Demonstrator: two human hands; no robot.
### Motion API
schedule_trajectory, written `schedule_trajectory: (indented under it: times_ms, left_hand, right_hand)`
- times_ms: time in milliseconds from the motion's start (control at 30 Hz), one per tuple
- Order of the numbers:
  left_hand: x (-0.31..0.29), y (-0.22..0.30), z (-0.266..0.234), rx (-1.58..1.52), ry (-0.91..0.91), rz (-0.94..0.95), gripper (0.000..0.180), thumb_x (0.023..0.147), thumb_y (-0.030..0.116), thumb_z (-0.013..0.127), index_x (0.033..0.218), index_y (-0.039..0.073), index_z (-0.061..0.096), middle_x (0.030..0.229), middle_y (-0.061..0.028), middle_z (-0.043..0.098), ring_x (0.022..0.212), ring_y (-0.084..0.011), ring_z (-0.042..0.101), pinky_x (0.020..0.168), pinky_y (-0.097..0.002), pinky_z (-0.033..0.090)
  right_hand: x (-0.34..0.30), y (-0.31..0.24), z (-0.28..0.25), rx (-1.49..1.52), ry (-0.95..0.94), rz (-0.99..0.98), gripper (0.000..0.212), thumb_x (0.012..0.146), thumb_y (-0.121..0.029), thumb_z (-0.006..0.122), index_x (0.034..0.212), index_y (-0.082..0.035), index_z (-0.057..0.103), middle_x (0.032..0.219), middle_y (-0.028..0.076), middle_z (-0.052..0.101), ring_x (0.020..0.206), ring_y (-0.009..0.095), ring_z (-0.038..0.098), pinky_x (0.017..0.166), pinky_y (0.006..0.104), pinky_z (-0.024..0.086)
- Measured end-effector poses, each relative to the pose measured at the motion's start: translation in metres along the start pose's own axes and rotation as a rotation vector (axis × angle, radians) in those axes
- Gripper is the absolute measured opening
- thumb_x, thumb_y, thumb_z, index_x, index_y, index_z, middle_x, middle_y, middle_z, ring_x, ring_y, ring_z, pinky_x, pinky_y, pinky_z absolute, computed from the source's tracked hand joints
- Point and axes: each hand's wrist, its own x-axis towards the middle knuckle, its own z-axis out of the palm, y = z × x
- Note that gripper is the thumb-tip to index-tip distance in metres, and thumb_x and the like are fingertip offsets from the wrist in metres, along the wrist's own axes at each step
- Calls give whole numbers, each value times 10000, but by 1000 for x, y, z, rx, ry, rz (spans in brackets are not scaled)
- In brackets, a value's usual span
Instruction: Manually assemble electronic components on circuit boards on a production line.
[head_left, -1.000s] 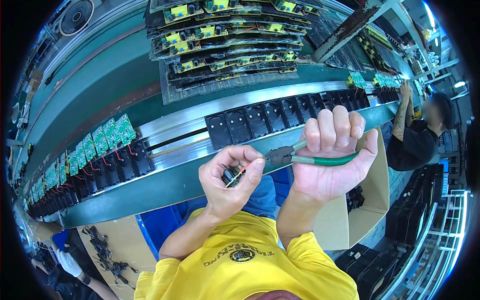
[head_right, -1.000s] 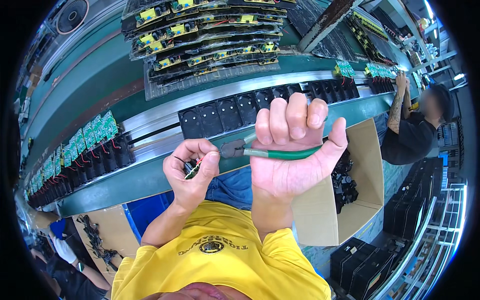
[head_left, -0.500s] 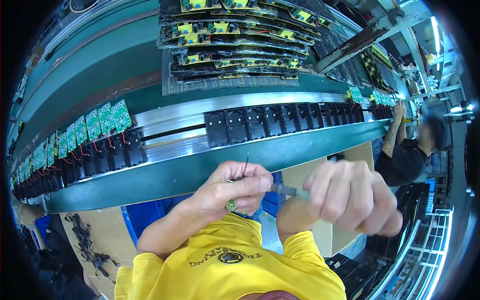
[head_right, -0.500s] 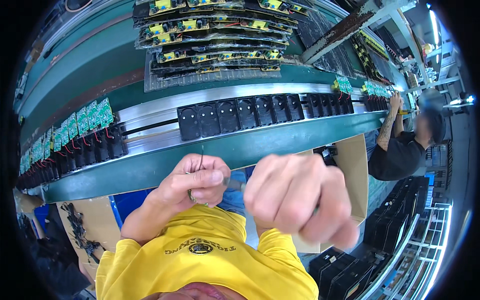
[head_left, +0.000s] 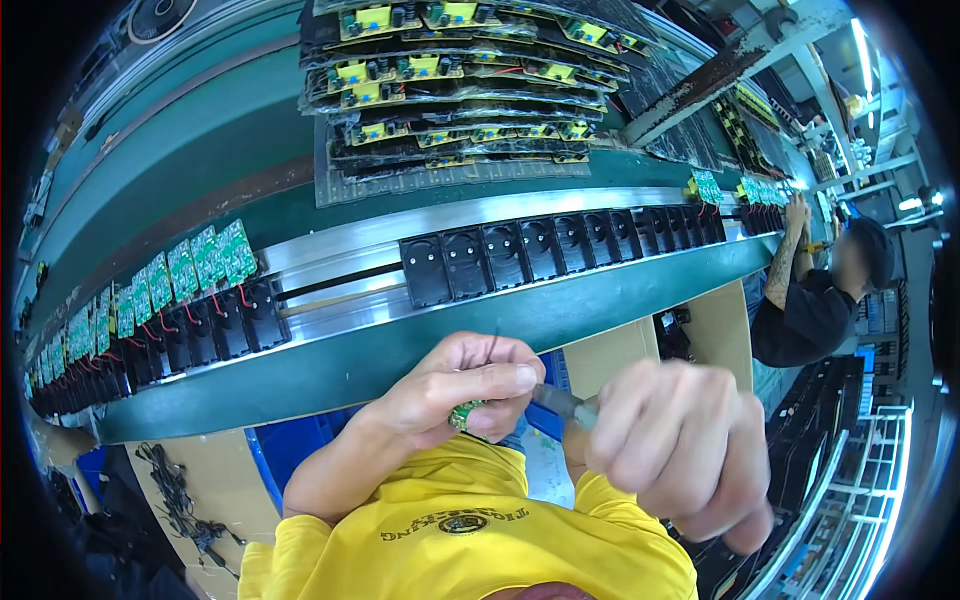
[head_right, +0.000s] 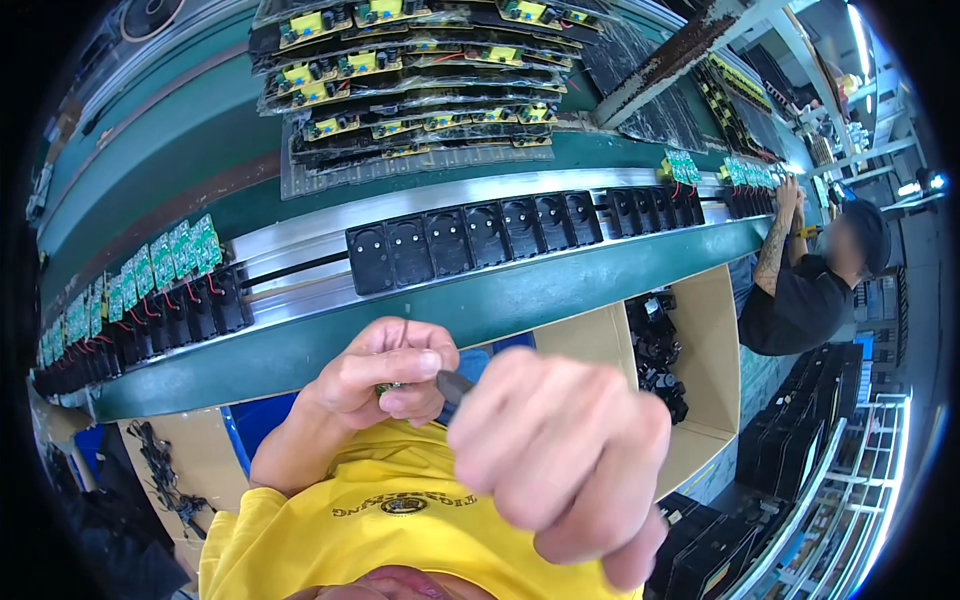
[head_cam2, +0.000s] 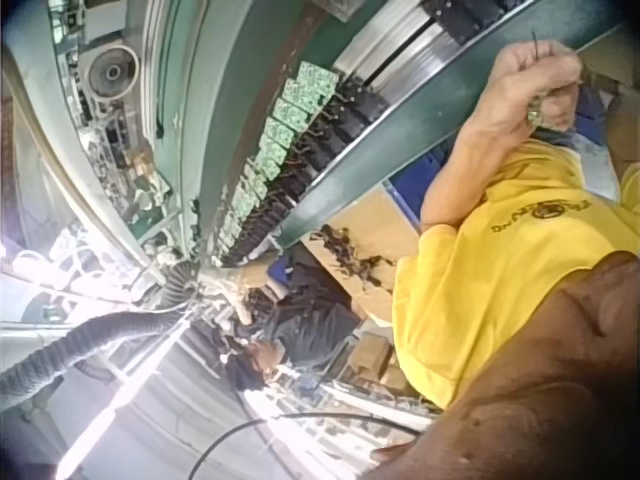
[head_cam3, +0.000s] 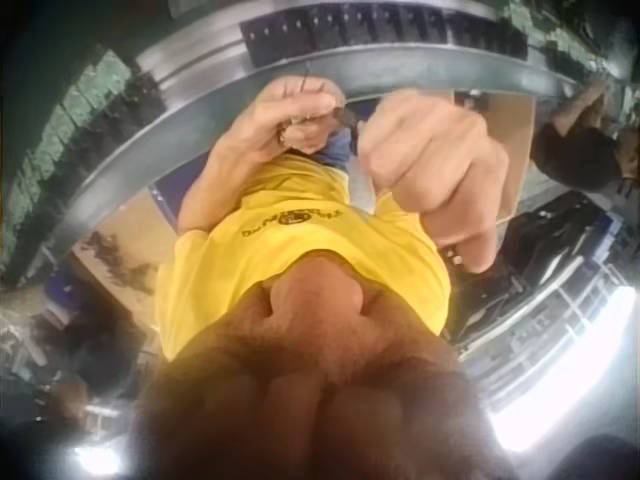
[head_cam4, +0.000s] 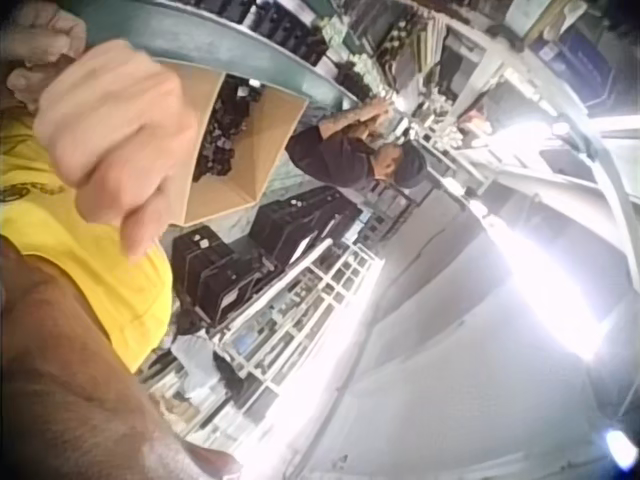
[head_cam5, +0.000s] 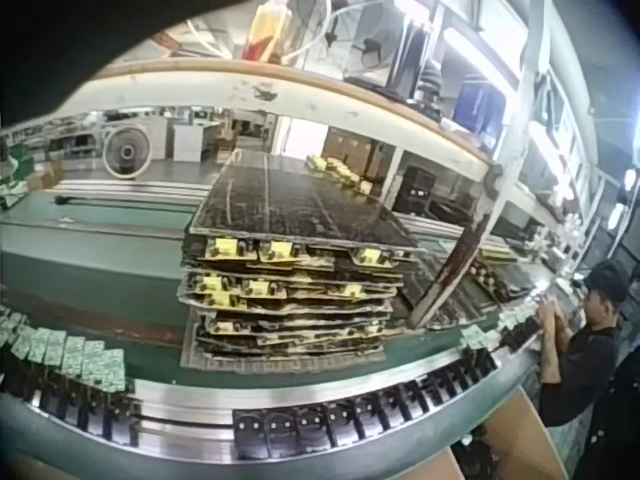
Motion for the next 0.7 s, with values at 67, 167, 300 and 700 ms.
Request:
schedule_trajectory:
  times_ms: [67,167,300,700]
  left_hand:
    - [-1,-2,6,117,126,153,117,1093,118,751,1092,1,748,732,-5,617,597,-89,501,585,-244,420]
    - [0,-9,9,287,248,338,104,1072,89,774,1100,-9,754,770,-15,657,613,-88,528,609,-237,452]
    - [3,-21,12,597,407,654,114,1027,32,816,1109,-23,761,843,-36,730,645,-85,572,655,-228,500]
    - [9,-35,8,759,584,864,167,946,-41,843,1095,-31,768,930,-56,802,692,-74,603,702,-211,517]
  right_hand:
    - [-3,-4,-2,-56,153,4,373,1133,-289,588,812,-101,610,632,46,523,440,120,241,432,325,225]
    - [-13,0,-9,-26,622,-128,252,1158,-304,521,1017,-111,602,734,2,465,550,126,300,506,325,286]
    - [-35,4,-24,129,885,-280,245,1162,-325,509,1061,-118,594,812,-14,415,665,135,338,588,331,307]
    - [-46,21,-21,292,1030,-237,244,1165,-327,503,1084,-114,591,864,-4,439,711,135,348,636,348,313]
